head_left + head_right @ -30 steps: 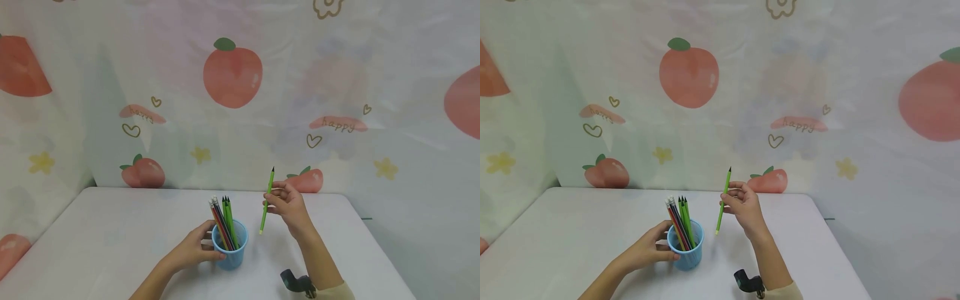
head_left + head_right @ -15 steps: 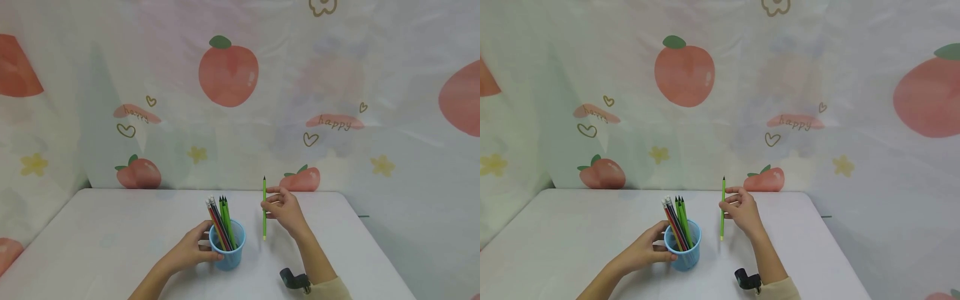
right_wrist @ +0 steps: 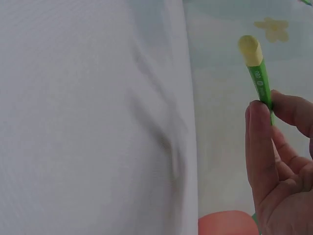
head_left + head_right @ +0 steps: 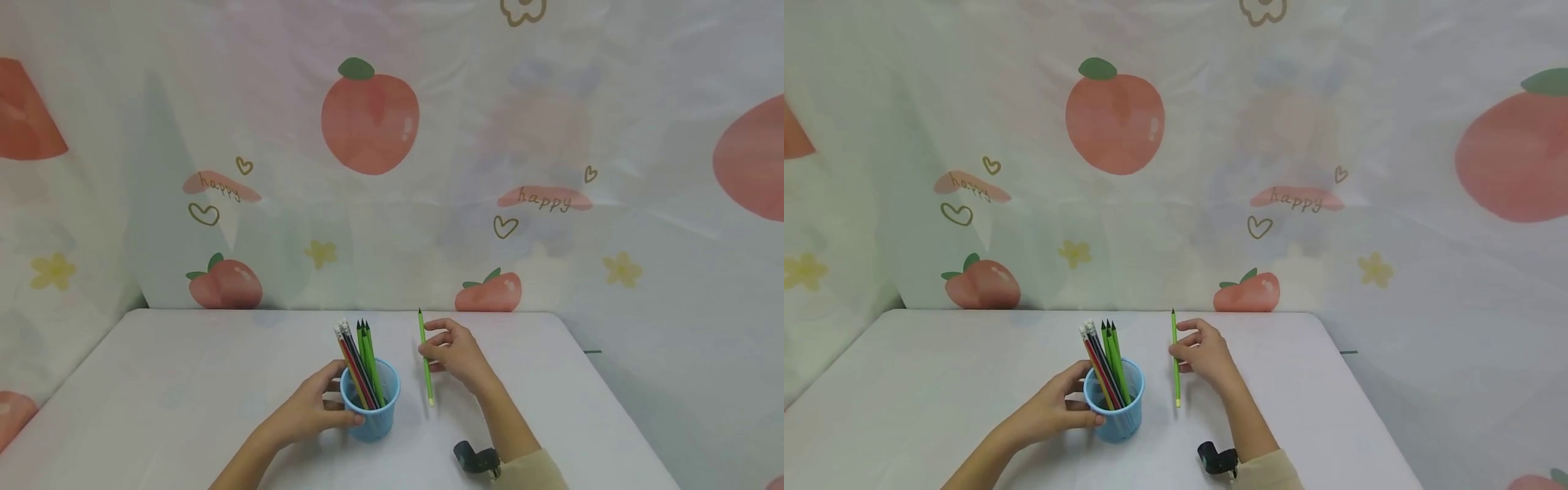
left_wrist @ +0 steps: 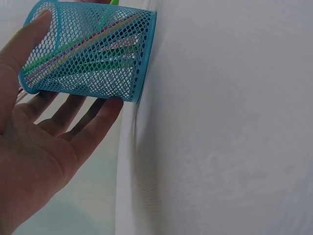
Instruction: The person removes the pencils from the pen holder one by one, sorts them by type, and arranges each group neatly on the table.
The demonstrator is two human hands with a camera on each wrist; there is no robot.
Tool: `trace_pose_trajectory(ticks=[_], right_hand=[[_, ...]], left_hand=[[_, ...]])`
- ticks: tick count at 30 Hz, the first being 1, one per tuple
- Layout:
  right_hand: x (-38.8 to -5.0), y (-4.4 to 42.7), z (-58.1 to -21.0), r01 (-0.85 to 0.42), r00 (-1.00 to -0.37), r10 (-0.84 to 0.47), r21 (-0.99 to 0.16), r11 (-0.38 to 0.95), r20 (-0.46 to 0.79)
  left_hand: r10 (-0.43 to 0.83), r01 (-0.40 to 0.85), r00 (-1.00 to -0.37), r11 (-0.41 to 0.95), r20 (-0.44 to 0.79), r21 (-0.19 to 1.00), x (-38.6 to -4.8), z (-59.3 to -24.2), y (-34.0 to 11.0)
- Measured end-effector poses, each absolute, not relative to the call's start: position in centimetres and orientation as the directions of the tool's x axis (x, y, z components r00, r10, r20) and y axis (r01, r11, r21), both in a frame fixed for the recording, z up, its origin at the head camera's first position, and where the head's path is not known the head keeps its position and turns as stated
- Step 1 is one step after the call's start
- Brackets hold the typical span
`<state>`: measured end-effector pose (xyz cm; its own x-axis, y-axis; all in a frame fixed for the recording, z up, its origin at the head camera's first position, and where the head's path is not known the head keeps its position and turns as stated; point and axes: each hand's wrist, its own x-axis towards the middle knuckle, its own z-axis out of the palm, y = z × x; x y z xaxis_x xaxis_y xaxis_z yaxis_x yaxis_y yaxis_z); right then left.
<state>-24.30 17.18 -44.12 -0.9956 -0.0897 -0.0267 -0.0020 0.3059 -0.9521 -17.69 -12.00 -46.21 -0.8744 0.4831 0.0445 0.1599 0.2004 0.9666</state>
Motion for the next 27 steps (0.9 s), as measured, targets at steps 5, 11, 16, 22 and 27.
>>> trace_pose_trajectory(ticks=[5, 11, 16, 22, 27], right_hand=[[-24.6, 17.0, -45.0, 0.054, -0.986, -0.138, -0.96, 0.275, -0.094], [-25.0, 17.5, -45.9, 0.112, -0.979, -0.143, -0.966, 0.233, -0.148], [-25.3, 18.1, -46.7, 0.148, -0.974, -0.134, -0.96, 0.238, -0.183], [-25.2, 18.2, -47.4, 0.172, -0.974, -0.1, -0.946, 0.275, -0.205], [-25.4, 18.0, -47.7, 0.169, -0.98, -0.048, -0.929, 0.33, -0.195]], left_hand=[[0.477, 0.152, -0.879, 0.214, 0.033, 0.965, -17.7, -46.2, -12.1], [0.477, 0.14, -0.879, 0.211, 0.023, 0.967, -17.7, -46.3, -12.1], [0.478, 0.152, -0.878, 0.212, 0.033, 0.965, -17.7, -46.3, -12.1], [0.48, 0.154, -0.876, 0.212, 0.034, 0.965, -17.7, -46.3, -12.1], [0.478, 0.149, -0.878, 0.215, 0.029, 0.965, -17.7, -46.2, -12.1]])
